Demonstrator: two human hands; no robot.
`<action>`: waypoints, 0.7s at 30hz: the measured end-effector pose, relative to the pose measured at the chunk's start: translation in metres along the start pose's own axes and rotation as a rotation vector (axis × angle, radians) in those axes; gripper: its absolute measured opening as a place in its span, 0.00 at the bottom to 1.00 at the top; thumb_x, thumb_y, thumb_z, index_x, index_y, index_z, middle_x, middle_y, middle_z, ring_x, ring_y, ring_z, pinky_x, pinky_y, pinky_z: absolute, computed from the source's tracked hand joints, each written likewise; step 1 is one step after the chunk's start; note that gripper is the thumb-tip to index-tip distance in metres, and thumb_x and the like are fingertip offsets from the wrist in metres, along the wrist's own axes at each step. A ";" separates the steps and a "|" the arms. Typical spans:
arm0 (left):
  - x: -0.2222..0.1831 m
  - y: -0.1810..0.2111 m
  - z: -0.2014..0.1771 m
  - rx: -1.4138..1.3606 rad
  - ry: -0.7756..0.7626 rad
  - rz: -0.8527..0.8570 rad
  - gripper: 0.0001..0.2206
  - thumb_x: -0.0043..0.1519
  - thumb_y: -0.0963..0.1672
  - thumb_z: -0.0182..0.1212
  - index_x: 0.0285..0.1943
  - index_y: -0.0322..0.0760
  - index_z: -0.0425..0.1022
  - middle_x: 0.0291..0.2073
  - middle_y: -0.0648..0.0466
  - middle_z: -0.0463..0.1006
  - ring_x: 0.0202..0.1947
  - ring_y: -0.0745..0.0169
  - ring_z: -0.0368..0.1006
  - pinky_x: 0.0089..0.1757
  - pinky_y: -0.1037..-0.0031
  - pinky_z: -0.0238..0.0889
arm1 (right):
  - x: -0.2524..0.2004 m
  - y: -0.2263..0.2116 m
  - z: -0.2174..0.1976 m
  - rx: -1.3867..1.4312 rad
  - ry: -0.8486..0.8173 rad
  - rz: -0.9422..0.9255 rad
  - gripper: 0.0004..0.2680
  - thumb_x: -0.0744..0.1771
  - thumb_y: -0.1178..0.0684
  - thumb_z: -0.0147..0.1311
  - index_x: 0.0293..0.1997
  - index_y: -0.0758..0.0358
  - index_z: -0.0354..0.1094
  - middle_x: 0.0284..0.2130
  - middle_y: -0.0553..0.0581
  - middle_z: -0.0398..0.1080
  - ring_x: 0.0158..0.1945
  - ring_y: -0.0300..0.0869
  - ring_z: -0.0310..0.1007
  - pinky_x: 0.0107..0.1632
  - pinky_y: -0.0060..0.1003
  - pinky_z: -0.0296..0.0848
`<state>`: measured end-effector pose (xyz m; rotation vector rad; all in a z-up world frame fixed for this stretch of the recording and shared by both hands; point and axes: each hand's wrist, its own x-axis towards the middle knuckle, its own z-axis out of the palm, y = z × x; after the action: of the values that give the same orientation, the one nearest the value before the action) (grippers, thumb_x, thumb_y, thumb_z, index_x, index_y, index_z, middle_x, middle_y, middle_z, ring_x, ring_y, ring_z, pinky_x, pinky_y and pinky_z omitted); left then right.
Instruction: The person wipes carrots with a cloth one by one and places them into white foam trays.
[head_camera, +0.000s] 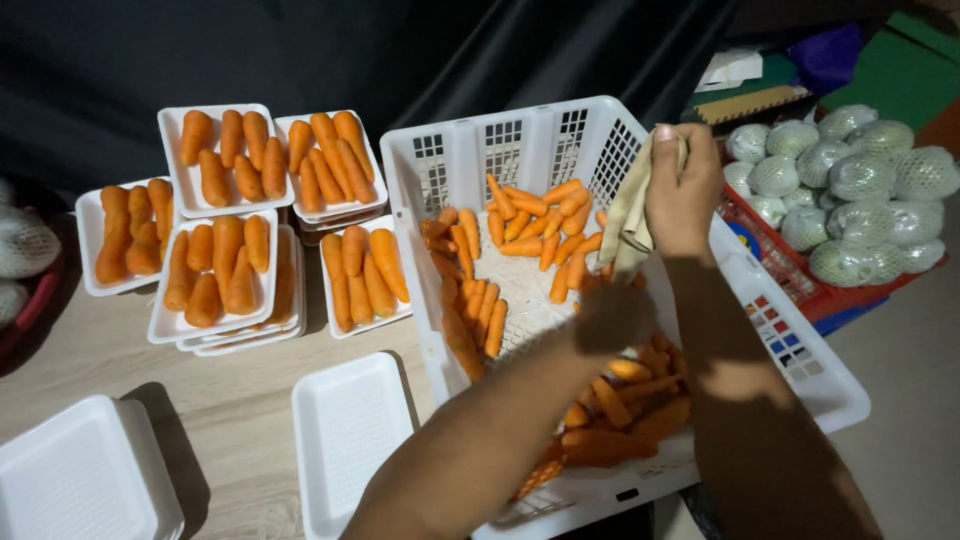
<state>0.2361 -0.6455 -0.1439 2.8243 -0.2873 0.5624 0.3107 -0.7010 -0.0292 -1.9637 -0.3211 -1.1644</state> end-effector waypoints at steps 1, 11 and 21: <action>0.014 -0.018 -0.018 0.001 -0.001 0.000 0.17 0.65 0.56 0.52 0.36 0.46 0.77 0.29 0.64 0.78 0.44 0.62 0.80 0.55 0.82 0.63 | 0.001 0.003 0.001 0.001 0.000 0.001 0.08 0.75 0.50 0.50 0.46 0.64 0.67 0.34 0.68 0.67 0.43 0.64 0.71 0.50 0.51 0.69; 0.131 -0.142 -0.017 -0.727 -0.211 -0.370 0.25 0.62 0.57 0.43 0.49 0.42 0.81 0.43 0.49 0.84 0.53 0.50 0.79 0.52 0.56 0.72 | -0.006 0.003 0.019 0.069 -0.037 0.225 0.09 0.74 0.44 0.49 0.45 0.58 0.68 0.35 0.63 0.71 0.44 0.53 0.72 0.51 0.47 0.69; 0.102 -0.099 -0.069 -1.037 -0.107 -0.036 0.25 0.70 0.50 0.35 0.49 0.24 0.77 0.46 0.27 0.80 0.57 0.27 0.72 0.57 0.44 0.65 | -0.023 -0.021 0.046 0.123 -0.351 0.410 0.21 0.73 0.44 0.48 0.74 0.54 0.48 0.67 0.75 0.58 0.71 0.66 0.56 0.72 0.58 0.54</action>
<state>0.3279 -0.5467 -0.0617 1.8430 -0.3976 0.1561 0.3145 -0.6496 -0.0483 -1.9987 -0.1531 -0.5280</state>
